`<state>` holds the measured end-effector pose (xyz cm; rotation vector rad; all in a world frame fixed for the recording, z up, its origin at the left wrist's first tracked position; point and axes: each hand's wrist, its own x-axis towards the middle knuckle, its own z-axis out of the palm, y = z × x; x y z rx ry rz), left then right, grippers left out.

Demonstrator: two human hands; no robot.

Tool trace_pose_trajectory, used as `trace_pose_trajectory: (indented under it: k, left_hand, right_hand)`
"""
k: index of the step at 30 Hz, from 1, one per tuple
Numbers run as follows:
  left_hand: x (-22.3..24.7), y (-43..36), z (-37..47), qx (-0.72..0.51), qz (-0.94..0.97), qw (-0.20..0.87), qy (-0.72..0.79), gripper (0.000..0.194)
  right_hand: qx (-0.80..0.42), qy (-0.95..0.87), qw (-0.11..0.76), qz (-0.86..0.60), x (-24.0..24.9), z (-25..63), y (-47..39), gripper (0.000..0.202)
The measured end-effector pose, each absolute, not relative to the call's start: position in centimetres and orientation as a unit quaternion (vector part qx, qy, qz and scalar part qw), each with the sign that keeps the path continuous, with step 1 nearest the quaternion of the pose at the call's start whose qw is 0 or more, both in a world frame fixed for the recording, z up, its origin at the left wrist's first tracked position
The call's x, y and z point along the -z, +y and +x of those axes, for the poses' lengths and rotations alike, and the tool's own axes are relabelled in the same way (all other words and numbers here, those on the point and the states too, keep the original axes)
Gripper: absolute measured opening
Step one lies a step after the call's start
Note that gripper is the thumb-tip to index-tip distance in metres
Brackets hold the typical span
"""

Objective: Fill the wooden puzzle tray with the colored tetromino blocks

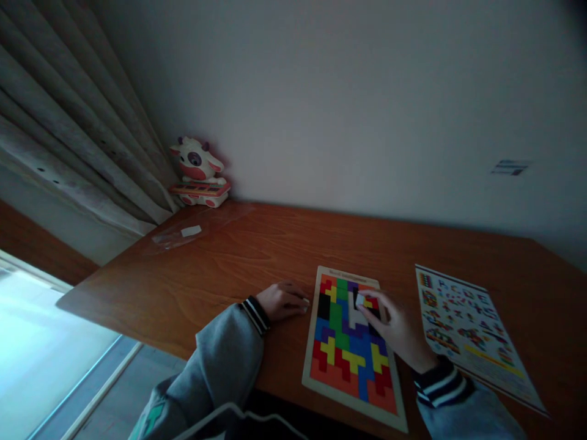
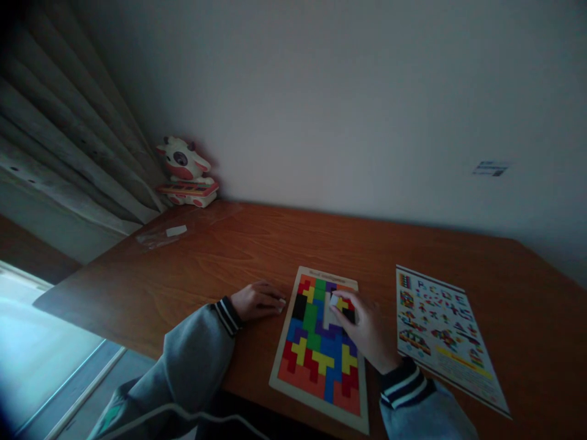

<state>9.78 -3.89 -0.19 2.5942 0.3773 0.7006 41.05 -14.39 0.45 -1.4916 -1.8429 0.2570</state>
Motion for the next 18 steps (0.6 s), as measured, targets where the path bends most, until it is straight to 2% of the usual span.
trace_pose_trajectory:
  k: [5,12,18]
  left_hand:
    - [0.3,-3.9,9.5,-0.249,0.939,0.18,0.158,0.025]
    - [-0.9,-4.9,11.4,-0.313,0.922,0.173,0.147,0.022]
    - [-1.9,-6.0,16.4,-0.305,0.931,0.167,0.108,0.023]
  right_hand:
    - [-0.111,-0.679,0.432,-0.583,1.8,43.6,-14.6,0.027]
    - [-0.098,-0.685,0.445,-0.569,2.0,43.3,-14.4,0.021]
    - [-0.083,-0.669,0.472,-0.568,1.8,44.1,-13.1,0.02]
